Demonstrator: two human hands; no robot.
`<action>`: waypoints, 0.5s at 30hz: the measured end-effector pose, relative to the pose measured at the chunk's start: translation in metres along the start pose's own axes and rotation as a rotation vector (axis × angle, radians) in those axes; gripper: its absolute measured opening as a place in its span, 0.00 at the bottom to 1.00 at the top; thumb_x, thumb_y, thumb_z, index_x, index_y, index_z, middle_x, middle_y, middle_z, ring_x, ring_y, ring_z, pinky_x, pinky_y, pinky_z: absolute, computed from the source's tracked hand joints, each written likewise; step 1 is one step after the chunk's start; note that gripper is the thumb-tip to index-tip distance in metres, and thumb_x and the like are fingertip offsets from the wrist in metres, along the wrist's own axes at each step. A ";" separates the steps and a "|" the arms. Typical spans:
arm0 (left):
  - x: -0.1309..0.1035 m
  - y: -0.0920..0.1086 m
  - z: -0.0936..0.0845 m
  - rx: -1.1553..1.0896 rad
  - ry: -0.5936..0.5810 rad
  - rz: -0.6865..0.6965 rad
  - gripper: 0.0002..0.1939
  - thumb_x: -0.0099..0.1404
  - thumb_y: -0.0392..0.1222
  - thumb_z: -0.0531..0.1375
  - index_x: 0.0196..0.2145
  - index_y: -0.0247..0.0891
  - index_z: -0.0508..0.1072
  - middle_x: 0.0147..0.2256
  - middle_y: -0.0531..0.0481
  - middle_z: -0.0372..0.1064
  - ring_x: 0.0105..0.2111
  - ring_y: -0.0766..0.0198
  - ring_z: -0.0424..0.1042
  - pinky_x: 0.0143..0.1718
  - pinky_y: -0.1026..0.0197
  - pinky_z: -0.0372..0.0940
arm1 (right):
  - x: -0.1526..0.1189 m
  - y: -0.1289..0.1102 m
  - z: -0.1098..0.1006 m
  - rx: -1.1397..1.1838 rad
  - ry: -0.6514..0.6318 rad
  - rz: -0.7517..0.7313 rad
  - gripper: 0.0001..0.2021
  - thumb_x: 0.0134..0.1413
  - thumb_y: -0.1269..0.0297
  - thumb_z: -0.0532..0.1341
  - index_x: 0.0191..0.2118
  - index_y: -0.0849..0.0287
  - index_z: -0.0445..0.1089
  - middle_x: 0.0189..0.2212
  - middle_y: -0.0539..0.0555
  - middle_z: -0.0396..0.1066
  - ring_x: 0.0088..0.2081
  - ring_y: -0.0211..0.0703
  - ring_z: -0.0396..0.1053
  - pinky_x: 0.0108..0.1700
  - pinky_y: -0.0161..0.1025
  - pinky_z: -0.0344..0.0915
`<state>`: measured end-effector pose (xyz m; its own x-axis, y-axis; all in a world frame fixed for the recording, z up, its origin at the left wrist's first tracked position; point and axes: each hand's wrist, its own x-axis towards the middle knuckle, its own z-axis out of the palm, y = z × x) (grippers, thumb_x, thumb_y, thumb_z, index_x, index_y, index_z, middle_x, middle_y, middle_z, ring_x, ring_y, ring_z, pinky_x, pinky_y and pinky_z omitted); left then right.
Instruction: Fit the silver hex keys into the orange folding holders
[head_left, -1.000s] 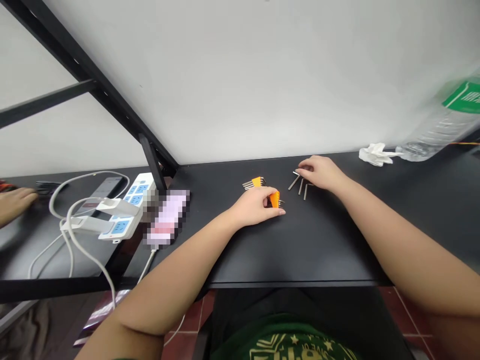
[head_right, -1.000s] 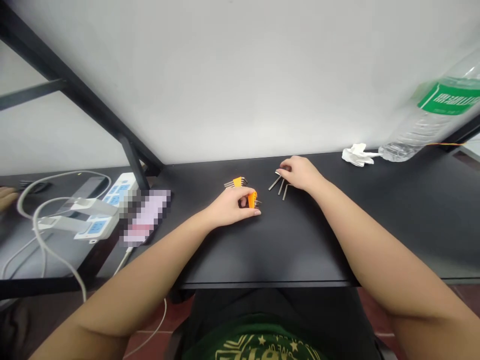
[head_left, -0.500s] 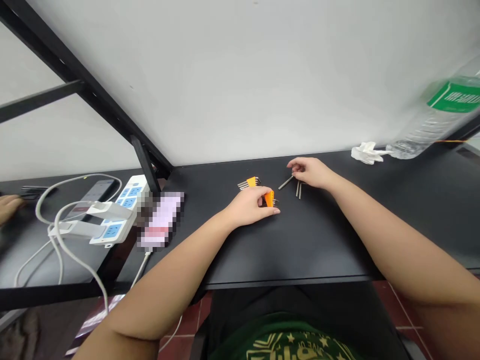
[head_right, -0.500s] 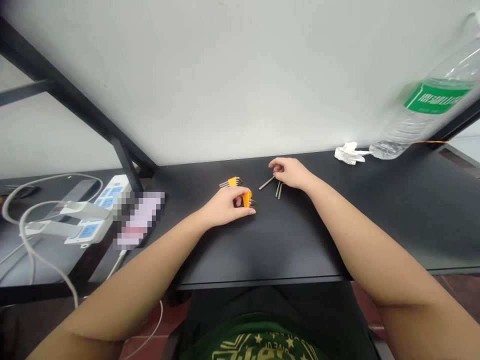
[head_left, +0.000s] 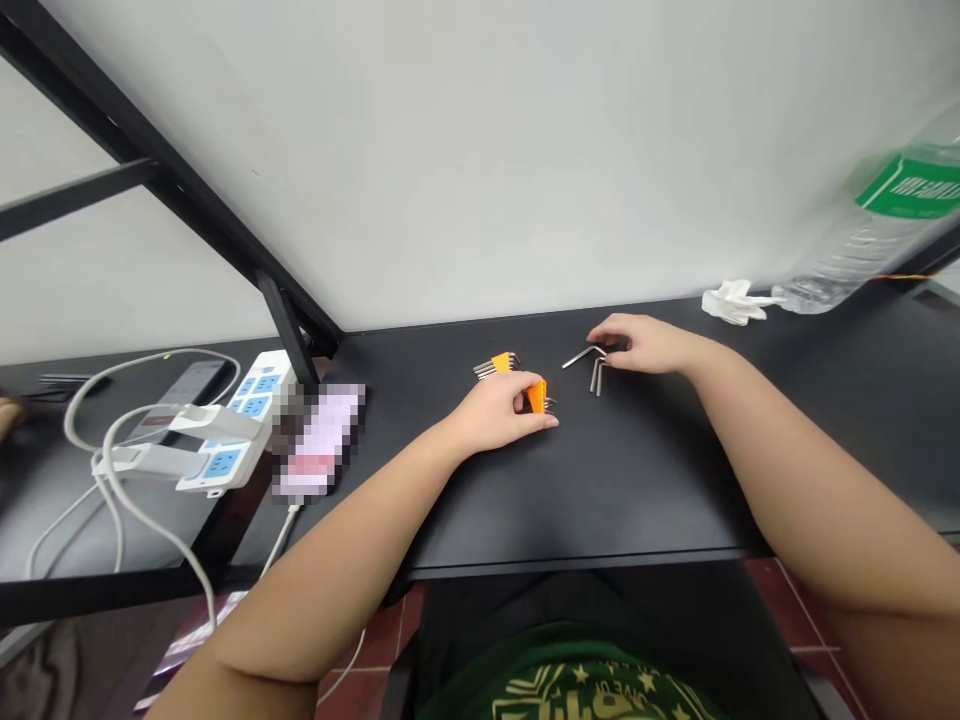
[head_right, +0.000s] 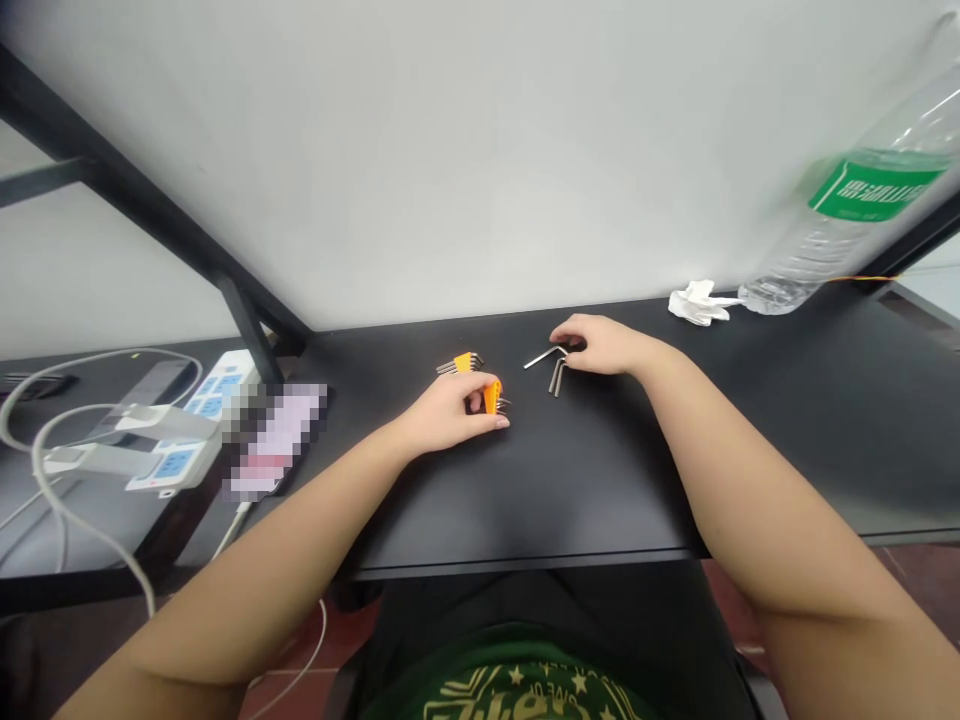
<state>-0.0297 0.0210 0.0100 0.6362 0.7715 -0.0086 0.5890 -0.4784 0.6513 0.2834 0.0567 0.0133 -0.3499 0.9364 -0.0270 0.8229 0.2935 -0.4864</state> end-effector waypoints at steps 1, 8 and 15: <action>0.000 0.000 0.000 0.000 0.001 0.003 0.21 0.59 0.60 0.68 0.41 0.43 0.76 0.30 0.55 0.68 0.30 0.63 0.67 0.32 0.60 0.60 | -0.001 -0.003 0.000 -0.020 -0.040 -0.036 0.24 0.49 0.67 0.64 0.54 0.52 0.77 0.55 0.56 0.74 0.50 0.52 0.73 0.53 0.44 0.70; 0.000 0.001 0.000 -0.012 0.020 0.027 0.20 0.59 0.59 0.69 0.40 0.42 0.75 0.29 0.55 0.67 0.30 0.63 0.66 0.33 0.60 0.60 | 0.003 -0.019 0.013 -0.132 -0.096 -0.046 0.11 0.51 0.72 0.62 0.41 0.55 0.75 0.45 0.56 0.73 0.37 0.44 0.70 0.39 0.38 0.65; 0.000 0.001 0.001 0.028 0.083 0.102 0.16 0.60 0.54 0.69 0.36 0.41 0.73 0.30 0.55 0.66 0.30 0.64 0.62 0.34 0.60 0.59 | 0.003 -0.027 0.023 -0.205 -0.017 -0.022 0.10 0.50 0.72 0.62 0.40 0.57 0.72 0.44 0.58 0.71 0.39 0.47 0.69 0.41 0.40 0.64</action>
<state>-0.0286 0.0200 0.0098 0.6507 0.7498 0.1203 0.5375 -0.5667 0.6244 0.2496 0.0469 0.0064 -0.3748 0.9265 -0.0338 0.8882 0.3484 -0.2996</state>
